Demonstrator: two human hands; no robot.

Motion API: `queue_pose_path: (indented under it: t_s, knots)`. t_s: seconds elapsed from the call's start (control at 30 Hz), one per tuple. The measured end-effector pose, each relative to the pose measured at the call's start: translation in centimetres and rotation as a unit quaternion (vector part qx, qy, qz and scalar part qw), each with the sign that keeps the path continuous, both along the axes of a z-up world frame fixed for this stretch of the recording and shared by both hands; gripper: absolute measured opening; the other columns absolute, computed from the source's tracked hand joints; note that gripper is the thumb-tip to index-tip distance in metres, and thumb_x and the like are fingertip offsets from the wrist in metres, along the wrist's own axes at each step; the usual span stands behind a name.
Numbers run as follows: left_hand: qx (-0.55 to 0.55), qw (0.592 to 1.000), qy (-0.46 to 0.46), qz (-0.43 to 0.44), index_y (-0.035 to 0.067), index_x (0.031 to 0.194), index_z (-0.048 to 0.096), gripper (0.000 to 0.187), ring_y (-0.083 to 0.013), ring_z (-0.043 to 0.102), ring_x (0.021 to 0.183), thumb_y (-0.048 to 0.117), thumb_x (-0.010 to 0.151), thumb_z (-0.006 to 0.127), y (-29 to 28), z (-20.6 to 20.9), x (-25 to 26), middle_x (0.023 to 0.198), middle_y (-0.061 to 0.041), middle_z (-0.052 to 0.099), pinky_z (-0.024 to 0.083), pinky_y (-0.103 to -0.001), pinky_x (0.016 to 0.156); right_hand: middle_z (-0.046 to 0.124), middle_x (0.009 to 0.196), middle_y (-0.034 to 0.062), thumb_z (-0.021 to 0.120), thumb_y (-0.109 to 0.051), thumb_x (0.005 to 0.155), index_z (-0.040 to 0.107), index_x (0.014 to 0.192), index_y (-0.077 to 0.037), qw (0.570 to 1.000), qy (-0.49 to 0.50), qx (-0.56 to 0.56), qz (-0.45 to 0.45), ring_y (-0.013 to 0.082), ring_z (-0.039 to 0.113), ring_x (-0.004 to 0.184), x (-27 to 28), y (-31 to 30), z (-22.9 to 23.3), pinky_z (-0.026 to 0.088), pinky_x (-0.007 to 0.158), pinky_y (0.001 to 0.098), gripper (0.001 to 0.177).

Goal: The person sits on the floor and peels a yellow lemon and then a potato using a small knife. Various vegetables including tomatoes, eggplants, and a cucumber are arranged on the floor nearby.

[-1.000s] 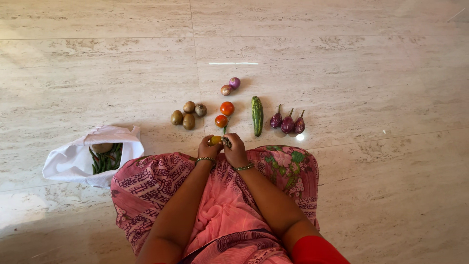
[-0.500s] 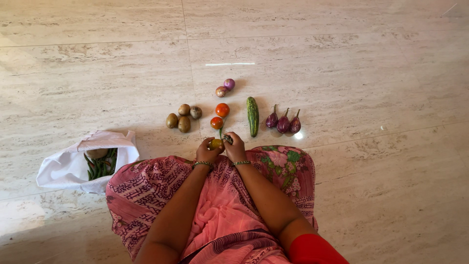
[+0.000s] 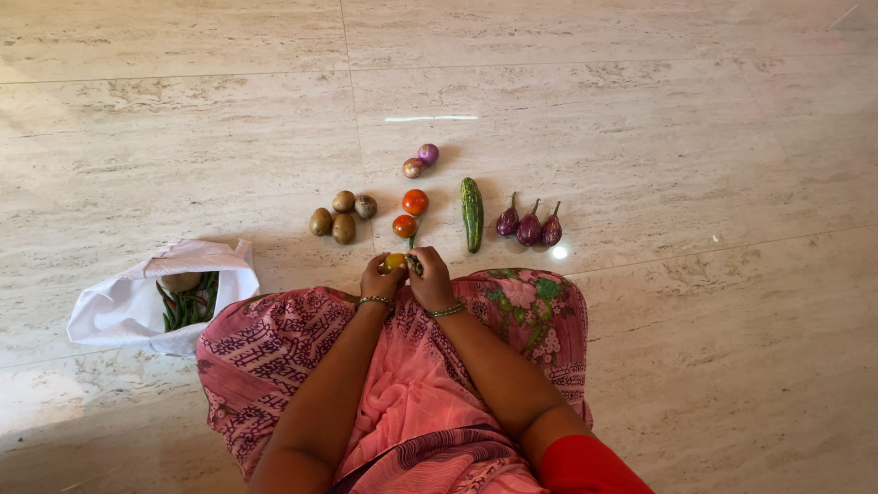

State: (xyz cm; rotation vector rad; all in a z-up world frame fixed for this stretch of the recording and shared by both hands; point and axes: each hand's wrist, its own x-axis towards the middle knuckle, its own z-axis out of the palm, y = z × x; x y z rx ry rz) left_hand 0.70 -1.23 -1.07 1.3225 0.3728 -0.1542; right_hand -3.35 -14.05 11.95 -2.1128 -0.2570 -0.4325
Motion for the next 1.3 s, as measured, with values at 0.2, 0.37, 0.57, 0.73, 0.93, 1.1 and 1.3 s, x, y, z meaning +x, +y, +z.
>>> queue_pose_path:
  t_s: [0.2, 0.37, 0.57, 0.73, 0.93, 1.1, 1.3]
  knots:
    - [0.075, 0.996, -0.014, -0.039, 0.002, 0.137, 0.062, 0.054, -0.0198, 0.071, 0.087, 0.01, 0.086, 0.077, 0.2, 0.0, -0.1, 0.106, -0.014, 0.072, 0.06, -0.03, 0.072, 0.063, 0.105, 0.0184, 0.071, 0.006, 0.076, 0.063, 0.111, -0.001, 0.993, -0.069, -0.094, 0.018, 0.0408, 0.064, 0.098, -0.1, 0.5, 0.9, 0.053, 0.083, 0.0446, 0.036]
    - [-0.006, 1.0, 0.0, -0.02, 0.001, 0.136, 0.06, 0.058, -0.021, 0.071, 0.086, 0.008, 0.082, 0.079, 0.1, 0.2, -0.4, 0.105, -0.014, 0.07, 0.061, -0.031, 0.071, 0.064, 0.104, 0.0182, 0.068, 0.005, 0.081, 0.063, 0.112, -0.001, 0.999, -0.008, -0.027, 0.017, 0.0368, 0.066, 0.093, 1.9, -0.2, -2.3, 0.054, 0.082, 0.0418, 0.032]
    - [0.0, 1.0, 0.018, -0.026, 0.001, 0.137, 0.057, 0.06, -0.0218, 0.071, 0.09, 0.01, 0.083, 0.082, 0.2, 0.7, -0.6, 0.11, -0.015, 0.067, 0.062, -0.03, 0.072, 0.073, 0.1, 0.0144, 0.07, -0.007, 0.091, 0.067, 0.111, -0.003, 0.983, 0.154, 0.091, -0.039, 0.0271, 0.072, 0.091, 4.2, -1.6, -7.1, 0.056, 0.081, 0.0366, 0.021]
    - [-0.066, 0.996, 0.054, 0.029, 0.0, 0.135, 0.055, 0.057, -0.0234, 0.072, 0.086, 0.009, 0.084, 0.078, 0.3, 0.9, -0.3, 0.111, -0.015, 0.067, 0.064, -0.032, 0.066, 0.073, 0.099, 0.018, 0.066, -0.006, 0.091, 0.066, 0.114, -0.003, 0.971, 0.208, 0.114, -0.031, 0.0324, 0.072, 0.087, 2.9, -1.3, -6.6, 0.057, 0.077, 0.0389, 0.024]
    - [-0.102, 0.991, 0.061, 0.055, -0.004, 0.133, 0.055, 0.054, -0.0233, 0.071, 0.08, 0.01, 0.086, 0.079, 0.5, 0.5, 0.0, 0.108, -0.019, 0.069, 0.061, -0.032, 0.064, 0.066, 0.103, 0.0202, 0.067, 0.001, 0.087, 0.064, 0.112, 0.0, 0.999, 0.016, 0.015, 0.024, 0.037, 0.067, 0.094, 0.3, -0.3, -3.6, 0.054, 0.081, 0.0417, 0.025]
    - [-0.009, 0.999, 0.046, -0.022, 0.001, 0.136, 0.057, 0.058, -0.0223, 0.073, 0.089, 0.014, 0.085, 0.08, 0.2, 0.8, -0.4, 0.111, -0.014, 0.07, 0.064, -0.03, 0.069, 0.065, 0.106, 0.019, 0.067, -0.001, 0.088, 0.063, 0.113, -0.001, 0.999, 0.029, 0.014, -0.005, 0.0361, 0.068, 0.093, 0.9, -0.7, -3.8, 0.055, 0.08, 0.0412, 0.025]
    - [0.162, 0.984, -0.021, -0.063, 0.005, 0.136, 0.062, 0.065, -0.0234, 0.073, 0.093, 0.022, 0.078, 0.087, 0.1, 1.7, -1.2, 0.11, -0.016, 0.071, 0.062, -0.033, 0.074, 0.075, 0.108, 0.0135, 0.067, -0.014, 0.097, 0.066, 0.123, -0.004, 0.969, 0.218, 0.1, -0.055, 0.0238, 0.075, 0.096, 3.5, -2.0, -7.4, 0.058, 0.084, 0.0336, 0.028]
